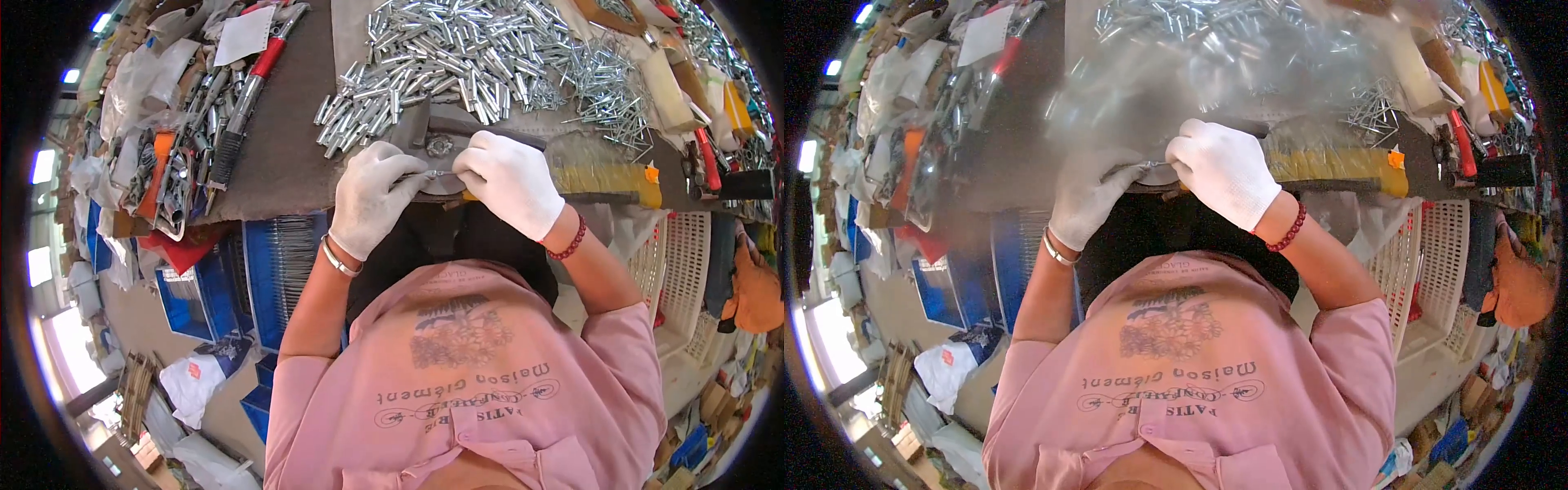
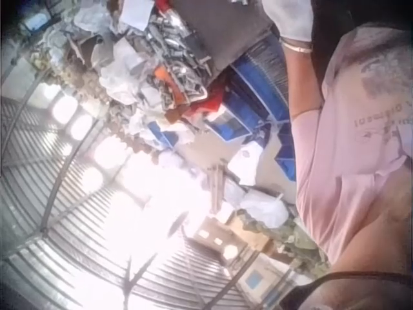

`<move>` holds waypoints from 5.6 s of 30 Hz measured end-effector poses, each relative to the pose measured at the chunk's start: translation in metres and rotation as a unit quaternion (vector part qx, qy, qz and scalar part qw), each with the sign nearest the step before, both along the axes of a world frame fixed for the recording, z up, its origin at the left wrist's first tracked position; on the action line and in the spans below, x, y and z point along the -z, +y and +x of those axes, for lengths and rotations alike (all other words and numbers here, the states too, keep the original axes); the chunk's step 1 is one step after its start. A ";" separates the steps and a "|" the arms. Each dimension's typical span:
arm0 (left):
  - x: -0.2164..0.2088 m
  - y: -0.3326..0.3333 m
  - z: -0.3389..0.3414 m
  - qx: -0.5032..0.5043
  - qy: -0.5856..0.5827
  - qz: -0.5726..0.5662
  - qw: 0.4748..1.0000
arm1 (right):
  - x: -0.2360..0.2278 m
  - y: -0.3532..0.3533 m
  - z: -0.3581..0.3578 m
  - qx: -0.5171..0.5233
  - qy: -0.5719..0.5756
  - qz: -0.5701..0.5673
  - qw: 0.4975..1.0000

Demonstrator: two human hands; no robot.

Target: Sorting and measuring small metal pins using a circular metal gauge at a manufacturing workstation.

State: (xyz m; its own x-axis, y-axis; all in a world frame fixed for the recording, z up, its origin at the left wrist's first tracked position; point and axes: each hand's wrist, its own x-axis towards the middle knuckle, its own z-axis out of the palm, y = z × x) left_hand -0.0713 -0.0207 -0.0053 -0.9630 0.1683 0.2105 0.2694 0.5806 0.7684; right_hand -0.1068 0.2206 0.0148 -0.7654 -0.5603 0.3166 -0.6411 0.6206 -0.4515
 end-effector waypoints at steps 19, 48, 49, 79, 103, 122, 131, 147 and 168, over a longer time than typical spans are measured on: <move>-0.006 0.009 0.004 -0.004 0.117 -0.039 0.992 | -0.010 0.032 -0.008 0.090 0.046 -0.020 0.995; 0.003 0.002 0.008 -0.008 0.149 -0.050 0.988 | -0.006 -0.035 0.010 -0.029 0.062 -0.071 0.995; 0.003 0.002 0.008 -0.007 0.151 -0.051 0.987 | -0.007 -0.035 0.012 -0.027 0.067 -0.065 0.995; 0.002 0.004 0.010 -0.017 0.164 -0.041 0.986 | -0.002 -0.036 0.012 -0.012 0.068 -0.019 0.997; 0.007 -0.001 0.007 -0.002 0.207 -0.082 0.975 | 0.008 -0.029 0.009 -0.004 0.077 -0.061 0.995; 0.018 0.008 0.009 -0.018 0.135 0.013 0.991 | -0.008 -0.032 0.006 -0.029 0.078 -0.007 0.997; 0.020 0.004 0.006 -0.019 0.150 -0.013 0.988 | -0.018 0.006 -0.010 0.059 0.112 0.110 0.986; 0.008 -0.003 -0.003 0.012 0.181 -0.045 0.982 | -0.020 0.034 0.049 0.065 0.087 -0.027 0.994; 0.011 -0.006 0.002 0.002 0.163 -0.018 0.986 | -0.007 0.001 0.038 0.085 -0.085 0.077 0.990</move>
